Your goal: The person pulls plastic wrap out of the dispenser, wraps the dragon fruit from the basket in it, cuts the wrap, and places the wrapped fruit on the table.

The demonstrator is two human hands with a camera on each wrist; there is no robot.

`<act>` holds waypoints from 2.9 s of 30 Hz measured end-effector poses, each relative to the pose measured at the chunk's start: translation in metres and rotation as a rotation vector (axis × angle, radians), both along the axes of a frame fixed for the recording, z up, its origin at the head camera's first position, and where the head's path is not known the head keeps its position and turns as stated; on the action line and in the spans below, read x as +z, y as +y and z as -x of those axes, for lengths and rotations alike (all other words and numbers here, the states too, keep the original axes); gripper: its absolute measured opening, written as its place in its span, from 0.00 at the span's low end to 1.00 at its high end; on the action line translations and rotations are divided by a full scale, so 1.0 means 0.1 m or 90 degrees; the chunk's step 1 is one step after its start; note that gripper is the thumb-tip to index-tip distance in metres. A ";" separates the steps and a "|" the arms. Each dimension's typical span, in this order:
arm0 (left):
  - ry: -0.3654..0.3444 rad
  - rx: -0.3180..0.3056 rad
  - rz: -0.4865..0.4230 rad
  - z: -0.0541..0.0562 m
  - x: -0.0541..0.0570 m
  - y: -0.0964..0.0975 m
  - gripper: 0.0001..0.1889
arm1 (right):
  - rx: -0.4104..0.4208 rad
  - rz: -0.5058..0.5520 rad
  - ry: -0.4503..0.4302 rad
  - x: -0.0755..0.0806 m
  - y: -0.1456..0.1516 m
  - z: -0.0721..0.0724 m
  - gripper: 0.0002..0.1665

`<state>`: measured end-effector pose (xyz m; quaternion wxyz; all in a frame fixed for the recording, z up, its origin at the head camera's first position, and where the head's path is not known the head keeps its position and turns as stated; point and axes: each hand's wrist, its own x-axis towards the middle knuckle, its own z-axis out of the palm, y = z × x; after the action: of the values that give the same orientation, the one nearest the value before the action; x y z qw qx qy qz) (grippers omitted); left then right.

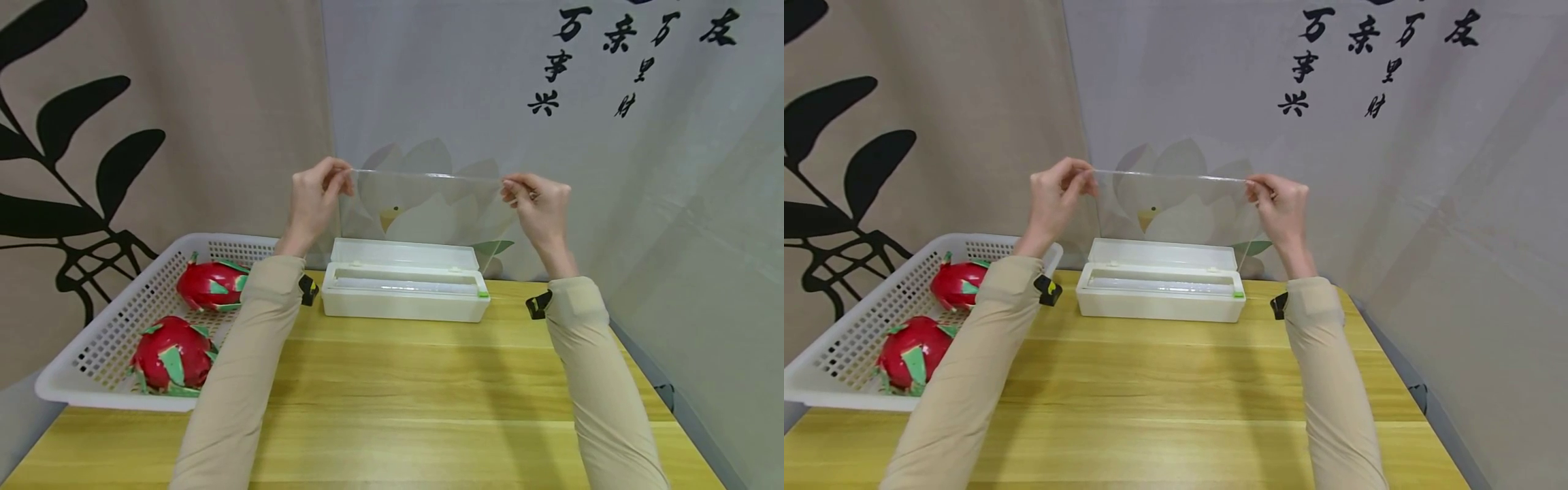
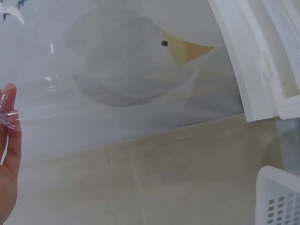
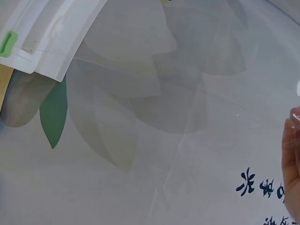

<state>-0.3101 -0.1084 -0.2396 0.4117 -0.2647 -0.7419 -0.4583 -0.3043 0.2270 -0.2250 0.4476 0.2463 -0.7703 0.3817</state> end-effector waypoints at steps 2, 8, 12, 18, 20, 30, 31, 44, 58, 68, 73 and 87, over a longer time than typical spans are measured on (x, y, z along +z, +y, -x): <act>0.003 0.001 0.000 -0.01 0.02 0.01 0.09 | 0.002 0.003 0.002 0.02 0.00 -0.01 0.09; 0.014 -0.002 -0.005 -0.04 0.06 0.00 0.08 | -0.001 0.007 0.009 0.07 0.00 -0.06 0.09; 0.019 0.004 -0.003 -0.05 0.09 0.00 0.07 | -0.002 0.016 0.007 0.10 -0.01 -0.08 0.08; 0.023 0.009 -0.001 -0.08 0.15 0.01 0.07 | -0.010 0.022 0.003 0.15 -0.01 -0.11 0.09; 0.029 0.007 0.000 -0.08 0.16 0.01 0.07 | -0.014 0.025 0.001 0.17 -0.02 -0.13 0.09; 0.064 -0.009 0.011 -0.12 0.24 0.00 0.08 | -0.016 0.049 0.004 0.25 -0.04 -0.18 0.09; 0.067 -0.008 0.009 -0.12 0.25 0.00 0.08 | -0.016 0.051 0.004 0.26 -0.04 -0.18 0.09; 0.089 -0.020 -0.006 -0.17 0.34 0.00 0.07 | -0.039 0.060 0.016 0.33 -0.05 -0.22 0.09; 0.129 -0.024 -0.006 -0.22 0.41 -0.01 0.07 | -0.030 0.079 0.048 0.40 -0.08 -0.29 0.09; 0.152 -0.020 0.004 -0.28 0.47 -0.01 0.08 | -0.047 0.090 0.044 0.46 -0.08 -0.31 0.09; 0.152 -0.031 0.007 -0.34 0.48 -0.02 0.09 | -0.029 0.093 0.042 0.46 -0.07 -0.38 0.08; 0.025 -0.056 0.091 -0.92 0.41 -0.16 0.04 | 0.047 -0.033 0.089 0.26 0.09 -1.03 0.04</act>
<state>-0.2183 -0.1247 -0.1984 0.3855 -0.3350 -0.7521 -0.4165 -0.2010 0.2358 -0.1990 0.4795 0.3122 -0.7371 0.3596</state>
